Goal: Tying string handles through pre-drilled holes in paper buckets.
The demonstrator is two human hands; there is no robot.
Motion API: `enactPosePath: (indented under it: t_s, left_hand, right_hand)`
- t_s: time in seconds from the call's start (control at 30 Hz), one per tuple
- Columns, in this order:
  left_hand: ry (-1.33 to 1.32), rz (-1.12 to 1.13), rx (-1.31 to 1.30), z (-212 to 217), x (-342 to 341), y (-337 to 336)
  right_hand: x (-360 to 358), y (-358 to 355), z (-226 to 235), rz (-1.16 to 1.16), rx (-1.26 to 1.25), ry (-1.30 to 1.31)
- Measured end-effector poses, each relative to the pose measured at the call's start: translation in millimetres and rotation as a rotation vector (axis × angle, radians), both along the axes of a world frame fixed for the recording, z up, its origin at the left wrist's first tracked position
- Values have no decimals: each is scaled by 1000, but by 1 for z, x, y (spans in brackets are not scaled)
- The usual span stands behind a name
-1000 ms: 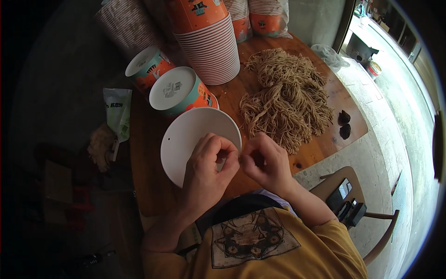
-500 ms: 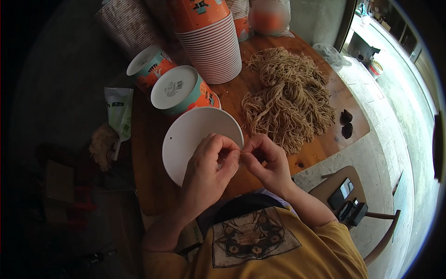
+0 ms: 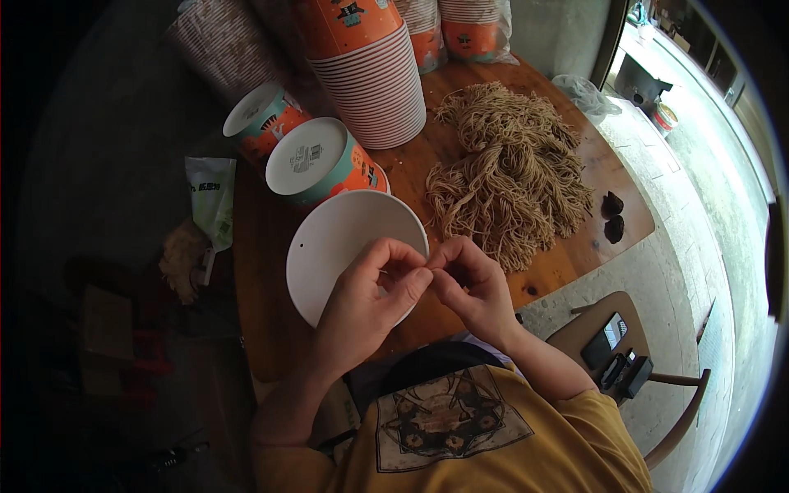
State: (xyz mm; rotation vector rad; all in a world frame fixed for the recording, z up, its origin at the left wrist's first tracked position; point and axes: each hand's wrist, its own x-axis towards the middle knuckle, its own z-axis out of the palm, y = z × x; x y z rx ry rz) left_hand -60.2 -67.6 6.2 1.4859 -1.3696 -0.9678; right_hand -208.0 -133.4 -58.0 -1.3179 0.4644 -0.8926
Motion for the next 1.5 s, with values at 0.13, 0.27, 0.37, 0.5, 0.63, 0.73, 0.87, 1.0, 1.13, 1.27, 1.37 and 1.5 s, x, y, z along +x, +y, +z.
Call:
enactPosePath:
  t_s: [0.13, 0.27, 0.37, 0.5, 0.63, 0.73, 0.87, 1.0, 1.13, 1.27, 1.37, 1.5]
  left_hand:
    - [-162, 47, -105, -5, 3, 0]
    - [234, 72, 46, -2, 7, 0]
    - [379, 62, 65, -2, 13, 1]
    - [218, 134, 16, -2, 11, 0]
    - [126, 64, 44, -2, 11, -1]
    - [177, 22, 119, -1, 13, -3]
    - [44, 1, 131, 1, 9, -1]
    - [-53, 8, 63, -1, 6, -1]
    - [-19, 11, 41, 1, 5, -1]
    - [-24, 13, 52, 3, 3, -2]
    - [-24, 14, 27, 1, 2, -2]
    - [146, -14, 17, -3, 1, -4]
  right_hand:
    - [-1, -1, -1, 4, 8, 26]
    - [0, -1, -4, -7, 15, -11]
    - [0, -1, -1, -10, 38, -26]
    - [0, 0, 1, 3, 66, -26]
    - [1, -1, 0, 2, 54, -39]
    - [0, -1, -1, 16, 39, -34]
    - [-2, -1, -1, 10, 3, -5]
    - [-3, -2, -2, 8, -25, 38]
    - [-6, -4, -1, -4, -97, 112]
    - [-7, -2, 8, -87, -173, 110]
    - [-8, -3, 12, -106, -339, 197]
    - [-5, -4, 3, -114, -330, 182]
